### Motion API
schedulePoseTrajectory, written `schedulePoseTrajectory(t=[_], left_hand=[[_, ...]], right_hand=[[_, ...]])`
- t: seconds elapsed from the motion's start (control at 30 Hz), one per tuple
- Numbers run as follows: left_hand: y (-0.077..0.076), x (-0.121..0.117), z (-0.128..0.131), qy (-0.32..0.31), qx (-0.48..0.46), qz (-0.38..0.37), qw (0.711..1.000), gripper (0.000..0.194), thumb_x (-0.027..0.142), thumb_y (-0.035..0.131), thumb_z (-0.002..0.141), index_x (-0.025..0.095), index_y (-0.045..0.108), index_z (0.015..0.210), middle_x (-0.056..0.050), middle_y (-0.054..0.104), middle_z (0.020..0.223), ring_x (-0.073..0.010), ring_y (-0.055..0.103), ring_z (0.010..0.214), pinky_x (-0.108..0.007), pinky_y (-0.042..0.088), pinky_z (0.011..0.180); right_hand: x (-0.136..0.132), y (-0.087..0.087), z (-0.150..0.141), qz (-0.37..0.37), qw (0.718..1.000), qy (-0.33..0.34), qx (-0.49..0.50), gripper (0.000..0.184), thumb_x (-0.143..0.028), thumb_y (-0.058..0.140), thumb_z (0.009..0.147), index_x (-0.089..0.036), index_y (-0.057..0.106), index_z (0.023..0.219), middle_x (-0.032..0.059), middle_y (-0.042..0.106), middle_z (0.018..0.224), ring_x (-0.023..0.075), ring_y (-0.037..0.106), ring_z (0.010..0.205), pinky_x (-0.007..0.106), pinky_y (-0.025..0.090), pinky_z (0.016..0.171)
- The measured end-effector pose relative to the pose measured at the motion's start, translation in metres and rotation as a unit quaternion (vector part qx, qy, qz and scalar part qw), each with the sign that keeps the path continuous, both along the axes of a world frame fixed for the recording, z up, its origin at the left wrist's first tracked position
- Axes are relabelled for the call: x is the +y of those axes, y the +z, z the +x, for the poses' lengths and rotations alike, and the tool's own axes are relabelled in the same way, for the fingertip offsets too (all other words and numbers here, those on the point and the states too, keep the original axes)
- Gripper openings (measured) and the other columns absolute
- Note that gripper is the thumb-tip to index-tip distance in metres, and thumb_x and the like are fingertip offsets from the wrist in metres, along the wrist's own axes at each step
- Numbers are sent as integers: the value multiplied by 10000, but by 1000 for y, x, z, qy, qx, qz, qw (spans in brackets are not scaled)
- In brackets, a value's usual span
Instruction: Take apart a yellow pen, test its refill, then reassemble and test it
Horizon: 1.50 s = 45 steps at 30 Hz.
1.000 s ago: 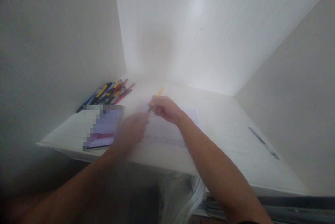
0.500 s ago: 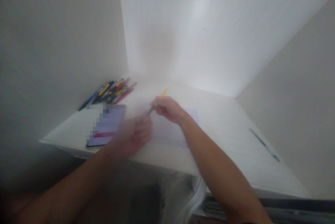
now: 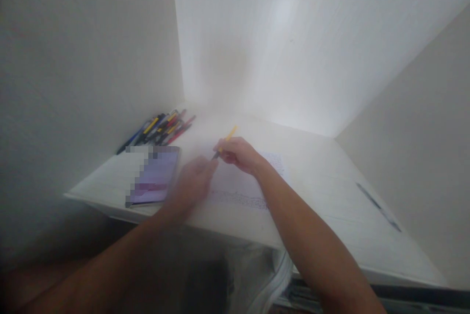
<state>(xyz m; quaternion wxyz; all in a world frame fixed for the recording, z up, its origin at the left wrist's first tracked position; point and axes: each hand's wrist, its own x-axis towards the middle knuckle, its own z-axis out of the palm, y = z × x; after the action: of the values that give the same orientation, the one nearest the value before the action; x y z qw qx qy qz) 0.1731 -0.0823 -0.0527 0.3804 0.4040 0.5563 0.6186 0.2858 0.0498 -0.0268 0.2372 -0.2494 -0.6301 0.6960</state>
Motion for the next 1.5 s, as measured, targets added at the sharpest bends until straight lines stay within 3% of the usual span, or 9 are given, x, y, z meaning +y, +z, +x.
schedulePoseTrajectory(t=[0.2,0.37,0.67,0.87,1.0,1.1,1.2,1.5], left_hand=[[8,-4,4,-72,-132,-72,986,388,450,445,981,194,498,695,65,353,454,-81,286,333,-209,213,352],[7,-3,2,-120,-239,-111,957,402,454,431,1003,184,508,715,61,363,459,-77,293,326,-195,210,330],[10,-1,-3,-120,-266,-129,948,458,447,412,1028,166,527,685,54,365,453,-68,299,325,-187,222,332],[5,1,-3,-107,-242,-115,958,460,502,481,982,163,546,678,49,383,442,-78,323,318,-206,245,335],[1,2,-2,-91,-202,-84,972,435,555,591,909,153,587,741,44,440,492,-78,380,342,-207,274,353],[1,1,-1,-85,-187,-75,976,388,520,651,882,148,604,782,38,472,539,-75,417,372,-201,302,371],[2,0,0,-80,-173,-73,979,366,492,684,871,146,607,783,34,480,556,-74,432,391,-199,320,383],[-1,0,-1,-87,-191,-81,974,428,520,556,936,137,619,757,9,497,546,-107,464,400,-229,366,387]], right_hand=[[-2,1,0,-14,1000,9,16,308,-442,788,747,-166,672,673,-19,424,581,89,319,551,274,209,513],[-1,1,0,-7,1000,-6,22,286,-396,839,698,-174,660,682,-5,496,632,95,375,570,271,249,512],[1,4,2,-6,998,-45,45,267,-259,873,650,-183,720,855,15,640,753,133,545,697,296,432,657],[-1,8,4,-76,993,7,86,417,-221,859,676,-193,712,1065,37,708,924,167,641,876,330,512,835],[3,3,3,-70,995,4,67,328,-346,855,725,-158,729,962,39,662,886,140,613,808,270,514,713],[8,-2,1,-47,997,-39,48,253,-309,869,713,-151,716,836,18,607,805,109,553,735,236,488,653],[9,-3,1,-43,996,-65,32,228,-254,867,698,-150,687,794,19,599,819,110,548,753,249,495,697],[8,0,2,-62,993,-75,62,350,-191,864,656,-154,683,953,13,648,822,134,618,768,306,514,757]])
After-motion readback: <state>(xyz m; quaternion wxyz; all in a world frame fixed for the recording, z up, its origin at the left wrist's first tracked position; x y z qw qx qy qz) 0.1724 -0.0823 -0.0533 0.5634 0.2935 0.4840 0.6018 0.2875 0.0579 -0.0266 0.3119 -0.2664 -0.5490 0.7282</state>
